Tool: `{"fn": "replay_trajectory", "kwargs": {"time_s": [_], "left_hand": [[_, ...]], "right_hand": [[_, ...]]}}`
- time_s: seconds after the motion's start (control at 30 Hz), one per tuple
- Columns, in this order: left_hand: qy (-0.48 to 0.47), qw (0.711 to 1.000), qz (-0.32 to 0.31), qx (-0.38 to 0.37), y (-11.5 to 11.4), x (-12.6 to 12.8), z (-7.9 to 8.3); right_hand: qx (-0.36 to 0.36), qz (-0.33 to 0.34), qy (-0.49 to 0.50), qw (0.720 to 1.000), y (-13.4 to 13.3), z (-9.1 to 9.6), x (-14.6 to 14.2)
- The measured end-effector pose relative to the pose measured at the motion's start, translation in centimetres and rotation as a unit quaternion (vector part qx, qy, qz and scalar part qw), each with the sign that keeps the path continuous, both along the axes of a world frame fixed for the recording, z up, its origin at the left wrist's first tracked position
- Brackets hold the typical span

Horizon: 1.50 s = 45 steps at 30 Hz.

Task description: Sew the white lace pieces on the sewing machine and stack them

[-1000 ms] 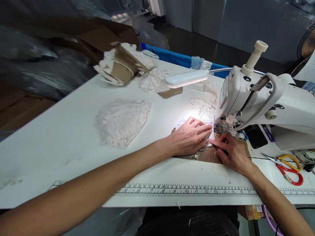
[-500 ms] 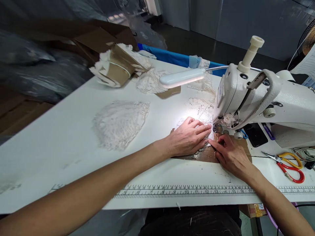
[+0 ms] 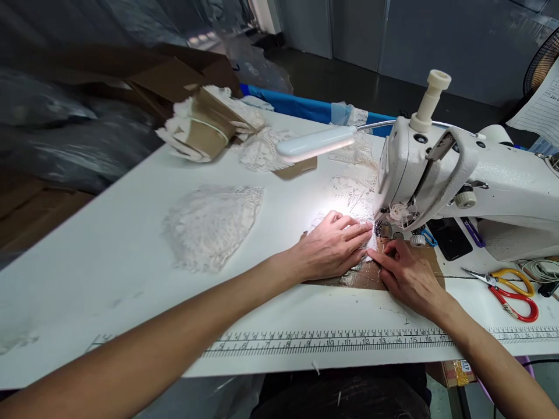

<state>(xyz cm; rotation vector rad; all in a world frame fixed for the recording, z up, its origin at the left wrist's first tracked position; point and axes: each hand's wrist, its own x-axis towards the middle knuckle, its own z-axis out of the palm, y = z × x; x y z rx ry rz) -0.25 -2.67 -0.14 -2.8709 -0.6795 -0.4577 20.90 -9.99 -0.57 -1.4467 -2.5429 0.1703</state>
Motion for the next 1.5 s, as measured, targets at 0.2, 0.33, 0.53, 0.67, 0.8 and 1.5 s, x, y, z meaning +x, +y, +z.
{"fn": "replay_trajectory", "kwargs": {"time_s": [0.2, 0.33, 0.53, 0.67, 0.8, 1.5], "left_hand": [[-0.005, 1.0, 0.0, 0.001, 0.0, 0.0, -0.2], [-0.006, 1.0, 0.0, 0.002, 0.0, 0.0, -0.2], [-0.01, 1.0, -0.002, -0.005, 0.1, 0.0, -0.3], [-0.008, 1.0, 0.002, -0.016, 0.1, -0.1, -0.2], [-0.009, 0.999, 0.002, -0.032, 0.1, -0.1, -0.3], [-0.086, 0.994, -0.052, 0.042, 0.0, 0.2, -0.8]], "right_hand": [[-0.007, -0.004, -0.008, 1.0, 0.1, 0.1, 0.0], [-0.001, -0.006, -0.008, 1.0, 0.1, 0.0, 0.0], [0.014, -0.009, 0.005, 1.0, 0.1, 0.2, -0.1], [0.012, -0.012, 0.012, 1.0, 0.2, 0.4, -0.2], [0.015, -0.013, 0.027, 0.999, 0.2, 0.1, -0.1], [0.032, -0.005, 0.112, 0.993, 0.2, -1.0, 0.7]]}}
